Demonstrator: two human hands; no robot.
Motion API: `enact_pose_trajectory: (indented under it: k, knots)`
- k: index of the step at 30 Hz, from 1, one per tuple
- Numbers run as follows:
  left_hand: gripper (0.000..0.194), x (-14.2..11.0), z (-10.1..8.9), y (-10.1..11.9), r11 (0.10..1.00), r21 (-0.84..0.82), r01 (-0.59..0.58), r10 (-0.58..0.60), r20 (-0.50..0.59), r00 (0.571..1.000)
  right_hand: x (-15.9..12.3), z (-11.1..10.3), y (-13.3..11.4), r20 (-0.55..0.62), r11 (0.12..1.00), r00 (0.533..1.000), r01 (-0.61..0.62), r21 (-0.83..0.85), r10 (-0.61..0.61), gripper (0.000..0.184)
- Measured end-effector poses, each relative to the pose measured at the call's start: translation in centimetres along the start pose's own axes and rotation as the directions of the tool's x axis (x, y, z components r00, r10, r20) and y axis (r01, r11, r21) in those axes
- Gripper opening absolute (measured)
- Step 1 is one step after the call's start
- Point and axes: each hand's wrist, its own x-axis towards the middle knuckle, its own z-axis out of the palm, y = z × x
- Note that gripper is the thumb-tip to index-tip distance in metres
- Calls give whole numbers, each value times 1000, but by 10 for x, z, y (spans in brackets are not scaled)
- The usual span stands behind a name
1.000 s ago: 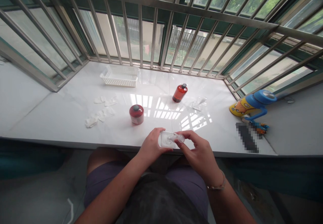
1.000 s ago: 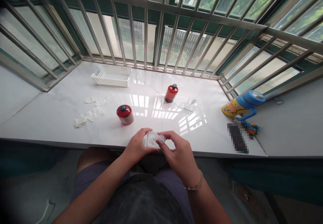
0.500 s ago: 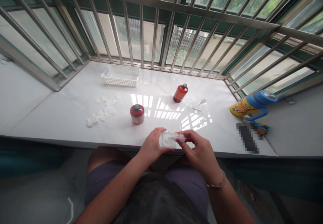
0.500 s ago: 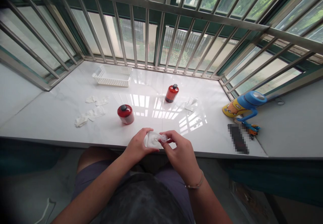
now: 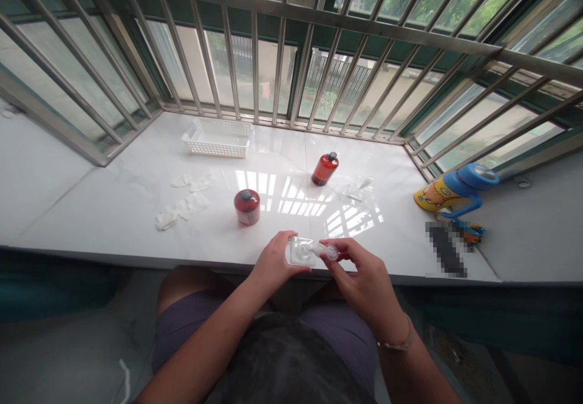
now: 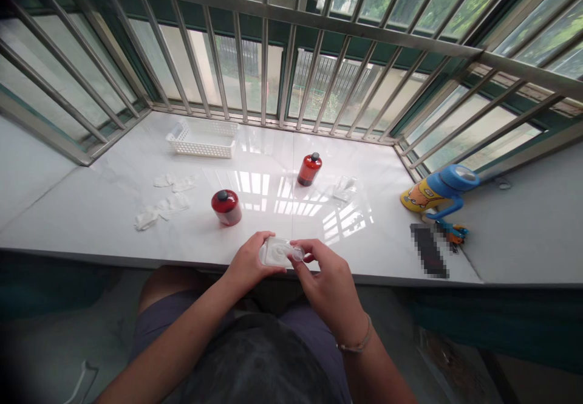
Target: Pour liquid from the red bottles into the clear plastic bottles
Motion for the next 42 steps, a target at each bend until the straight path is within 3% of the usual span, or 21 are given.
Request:
enact_pose_trajectory:
  k: [4,8,14,20,30,33,35,37,40,42]
  knots:
    - [84,1,3,-6,1000,-9,30,-30,3,1000,-1,2,-1,-89,999,995,33,-7,-34,18]
    - [84,1,6,-15,1000,-7,30,-30,-8,1000,-1,6,3,-29,1000,999,21,-20,-21,18]
    - [83,1,7,-19,1000,-2,28,-28,-3,1000,-1,11,7,-61,998,997,47,-47,-50,17]
    - [86,0,11,-18,999,23,46,-46,-12,999,-2,15,7,-53,1000,998,-16,15,17,24]
    - [112,-15,11,-23,992,110,-54,60,-51,997,-6,20,7,-95,999,995,-9,44,13,25]
    - [97,-29,-1,-17,988,96,-123,136,-139,981,-8,17,9,-100,999,995,29,42,-25,20]
    - [68,-41,-12,-7,988,55,-144,152,-200,968,-10,16,10,-134,995,988,84,44,-78,13]
    - [38,-51,-23,6,994,-33,-108,100,-187,977,-14,18,10,-198,983,968,171,65,-155,7]
    - [36,-60,-34,26,941,-325,94,-97,8,995,-22,27,8,-239,931,916,352,95,-322,23]
    - [43,-64,-36,38,781,-574,246,-197,147,969,-26,37,4,-199,882,877,462,92,-438,37]
